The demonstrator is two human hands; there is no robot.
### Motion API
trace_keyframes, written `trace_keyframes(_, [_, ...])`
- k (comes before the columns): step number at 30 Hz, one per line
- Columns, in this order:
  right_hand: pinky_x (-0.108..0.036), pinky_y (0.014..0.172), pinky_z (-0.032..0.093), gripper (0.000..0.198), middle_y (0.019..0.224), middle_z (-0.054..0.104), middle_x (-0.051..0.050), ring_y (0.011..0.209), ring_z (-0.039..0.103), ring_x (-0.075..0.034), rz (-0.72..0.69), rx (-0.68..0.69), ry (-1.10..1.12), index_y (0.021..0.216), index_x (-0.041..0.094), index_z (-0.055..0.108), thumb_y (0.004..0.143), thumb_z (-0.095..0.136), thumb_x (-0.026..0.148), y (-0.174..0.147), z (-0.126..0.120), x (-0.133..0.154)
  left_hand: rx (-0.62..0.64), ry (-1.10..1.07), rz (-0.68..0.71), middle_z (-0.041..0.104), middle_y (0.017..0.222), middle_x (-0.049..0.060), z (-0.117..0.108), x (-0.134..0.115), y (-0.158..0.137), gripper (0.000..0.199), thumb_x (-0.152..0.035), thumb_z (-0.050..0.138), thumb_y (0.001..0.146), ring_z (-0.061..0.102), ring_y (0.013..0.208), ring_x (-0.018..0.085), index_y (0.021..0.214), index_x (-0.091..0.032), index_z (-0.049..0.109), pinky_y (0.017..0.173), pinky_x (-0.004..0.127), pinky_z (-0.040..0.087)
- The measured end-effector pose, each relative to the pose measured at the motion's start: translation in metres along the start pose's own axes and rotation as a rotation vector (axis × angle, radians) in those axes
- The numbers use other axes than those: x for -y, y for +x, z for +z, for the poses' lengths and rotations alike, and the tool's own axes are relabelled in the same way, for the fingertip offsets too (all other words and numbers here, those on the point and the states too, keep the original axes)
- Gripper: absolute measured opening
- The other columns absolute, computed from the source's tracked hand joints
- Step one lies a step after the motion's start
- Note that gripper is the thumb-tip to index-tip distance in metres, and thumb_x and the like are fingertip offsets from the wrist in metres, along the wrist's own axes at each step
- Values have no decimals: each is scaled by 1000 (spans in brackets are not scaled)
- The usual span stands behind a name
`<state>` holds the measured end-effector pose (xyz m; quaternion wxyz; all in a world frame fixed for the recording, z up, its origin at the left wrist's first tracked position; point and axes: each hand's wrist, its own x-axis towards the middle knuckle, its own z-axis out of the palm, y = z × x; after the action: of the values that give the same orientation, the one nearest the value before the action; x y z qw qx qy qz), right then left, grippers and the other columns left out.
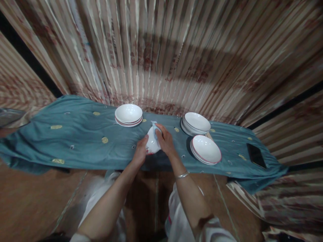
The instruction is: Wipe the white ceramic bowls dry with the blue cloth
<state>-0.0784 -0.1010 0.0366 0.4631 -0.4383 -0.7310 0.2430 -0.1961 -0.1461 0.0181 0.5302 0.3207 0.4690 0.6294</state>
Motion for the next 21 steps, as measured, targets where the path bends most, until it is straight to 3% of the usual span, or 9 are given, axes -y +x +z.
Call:
trace_keyframes(4, [-32,95,44,36,107,71,-2,101,62,-20,227,-33,233,108,21,68,88,47,43,10,2,-16,-27,-24,-24,57,53,0,-1,3,0,51,-66,66,61,47,50,13,63,-15,61,52,26,38])
trace_keyframes(10, [-28,83,46,24,80,71,2,83,61,-17,551,-90,533,80,19,70,79,55,37,16,11,-37,-86,-98,-45,55,49,-2,-4,2,0,49,-64,69,59,48,45,12,59,-16,58,47,25,36])
trace_keyframes(15, [-26,78,48,22,75,70,2,76,62,-15,635,-77,610,75,18,69,79,56,36,12,19,-43,-135,-293,-156,70,68,7,-2,-8,-1,44,-53,71,66,68,69,23,81,-12,67,65,31,52])
trace_keyframes(21, [-24,73,49,23,67,68,4,72,61,-14,673,-120,743,78,18,65,80,52,37,6,29,-41,-176,-510,-169,75,87,10,0,-18,1,28,-35,57,84,68,98,27,92,-11,67,90,38,52])
